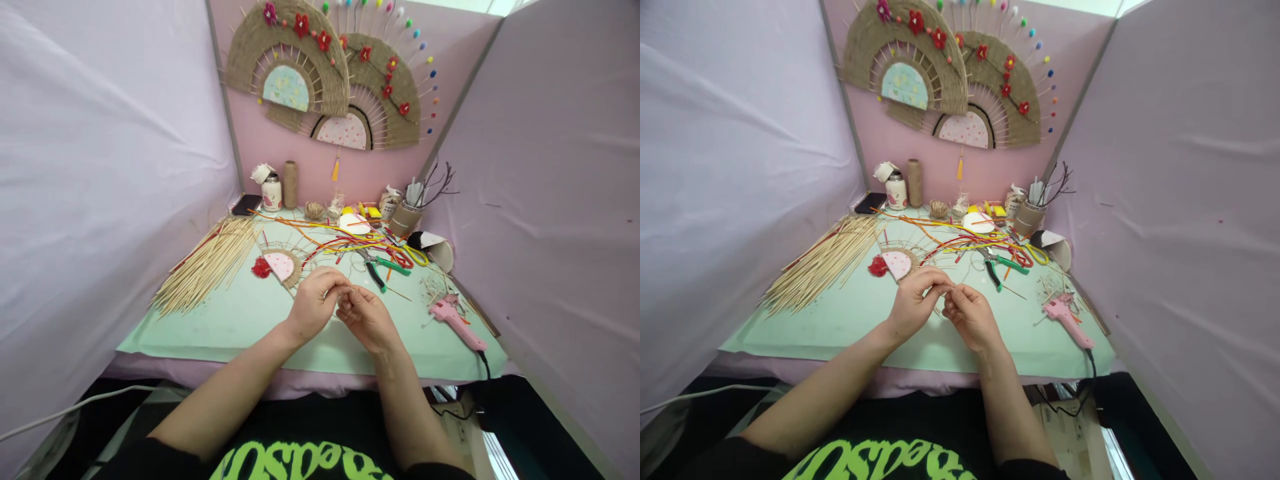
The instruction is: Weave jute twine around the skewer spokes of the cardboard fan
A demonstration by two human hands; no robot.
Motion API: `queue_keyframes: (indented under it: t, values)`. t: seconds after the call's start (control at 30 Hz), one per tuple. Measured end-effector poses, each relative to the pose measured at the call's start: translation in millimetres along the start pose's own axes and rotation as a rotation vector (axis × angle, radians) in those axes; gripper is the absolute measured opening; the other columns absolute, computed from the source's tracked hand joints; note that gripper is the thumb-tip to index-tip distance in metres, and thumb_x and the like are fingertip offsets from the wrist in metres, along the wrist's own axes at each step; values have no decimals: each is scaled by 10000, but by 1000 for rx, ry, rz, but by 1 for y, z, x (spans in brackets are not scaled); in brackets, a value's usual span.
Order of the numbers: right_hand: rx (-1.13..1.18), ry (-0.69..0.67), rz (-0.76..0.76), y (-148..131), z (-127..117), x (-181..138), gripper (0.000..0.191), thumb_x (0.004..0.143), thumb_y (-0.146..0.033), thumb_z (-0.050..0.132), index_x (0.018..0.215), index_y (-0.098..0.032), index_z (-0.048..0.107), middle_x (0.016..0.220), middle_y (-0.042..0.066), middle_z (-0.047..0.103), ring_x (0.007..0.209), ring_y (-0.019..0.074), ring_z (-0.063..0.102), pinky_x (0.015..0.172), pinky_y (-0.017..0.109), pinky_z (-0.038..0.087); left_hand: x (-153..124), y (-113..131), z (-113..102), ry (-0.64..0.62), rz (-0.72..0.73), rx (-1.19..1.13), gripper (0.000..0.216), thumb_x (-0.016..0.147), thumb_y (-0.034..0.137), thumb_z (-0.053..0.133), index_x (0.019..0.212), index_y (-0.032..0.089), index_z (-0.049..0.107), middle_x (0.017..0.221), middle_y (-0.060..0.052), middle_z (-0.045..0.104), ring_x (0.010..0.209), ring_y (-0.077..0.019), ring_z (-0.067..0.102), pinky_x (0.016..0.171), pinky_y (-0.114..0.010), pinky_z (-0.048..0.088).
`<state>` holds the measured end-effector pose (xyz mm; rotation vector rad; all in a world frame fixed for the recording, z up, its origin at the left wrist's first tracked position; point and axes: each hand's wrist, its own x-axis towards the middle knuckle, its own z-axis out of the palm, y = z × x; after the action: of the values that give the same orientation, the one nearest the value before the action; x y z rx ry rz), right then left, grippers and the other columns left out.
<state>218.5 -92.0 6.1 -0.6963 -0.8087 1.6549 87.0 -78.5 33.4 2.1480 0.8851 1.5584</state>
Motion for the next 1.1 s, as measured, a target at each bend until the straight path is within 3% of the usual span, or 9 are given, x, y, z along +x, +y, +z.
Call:
queue_keyframes:
  t: [0.17, 0.37, 0.53, 0.63, 0.77, 0.97, 1.1]
  values:
    - [60, -52, 99, 3, 0, -2, 347, 664, -414, 802, 635, -153, 575, 591, -39, 421, 563, 66, 382, 551, 194, 345, -2, 1, 0, -48, 16, 39, 156, 878, 107, 476, 782, 185, 572, 790, -35, 608, 820, -161, 561, 759, -298, 454]
    - [69, -112, 116, 6, -3, -4, 330, 712, -422, 766, 640, -155, 586, 582, -38, 397, 552, 68, 344, 536, 193, 326, -1, -5, -1, -132, 41, 159, 156, 886, 111, 418, 777, 195, 491, 813, -47, 554, 826, -175, 491, 756, -309, 419]
    - [107, -232, 112, 1, -2, -7, 295, 748, -411, 737, 644, -164, 613, 586, -35, 373, 542, 71, 312, 498, 196, 288, 6, -26, -8, 9, -222, 205, 117, 903, 165, 390, 802, 203, 435, 812, -38, 520, 803, -178, 475, 753, -323, 393]
    - [128, -155, 79, -2, -2, -7, 270, 767, -432, 714, 709, -178, 645, 638, -19, 417, 589, 80, 366, 533, 200, 338, 4, -27, -11, 7, -331, 137, 154, 937, 238, 354, 794, 210, 406, 775, -14, 495, 747, -160, 465, 700, -299, 379]
    - [128, -96, 65, -5, -5, -5, 282, 750, -467, 719, 756, -189, 672, 677, -6, 463, 633, 96, 412, 574, 222, 388, -1, -17, -9, -65, -359, 82, 292, 938, 310, 368, 662, 213, 359, 652, 15, 445, 641, -140, 424, 621, -279, 340]
    - [14, -19, 1, -7, -9, -4, 306, 753, -484, 706, 780, -178, 705, 663, -2, 501, 595, 82, 423, 554, 218, 372, -3, -7, -5, -154, -455, -148, 175, 848, 285, 541, 710, 184, 576, 717, 2, 601, 717, -142, 541, 678, -260, 394]
    - [-99, 23, -41, -2, -7, -6, 320, 761, -483, 694, 799, -166, 701, 677, 1, 527, 566, 70, 424, 535, 219, 352, -5, -7, -3, -246, -387, -21, 236, 879, 315, 509, 689, 183, 560, 706, -1, 576, 716, -142, 519, 685, -265, 377]
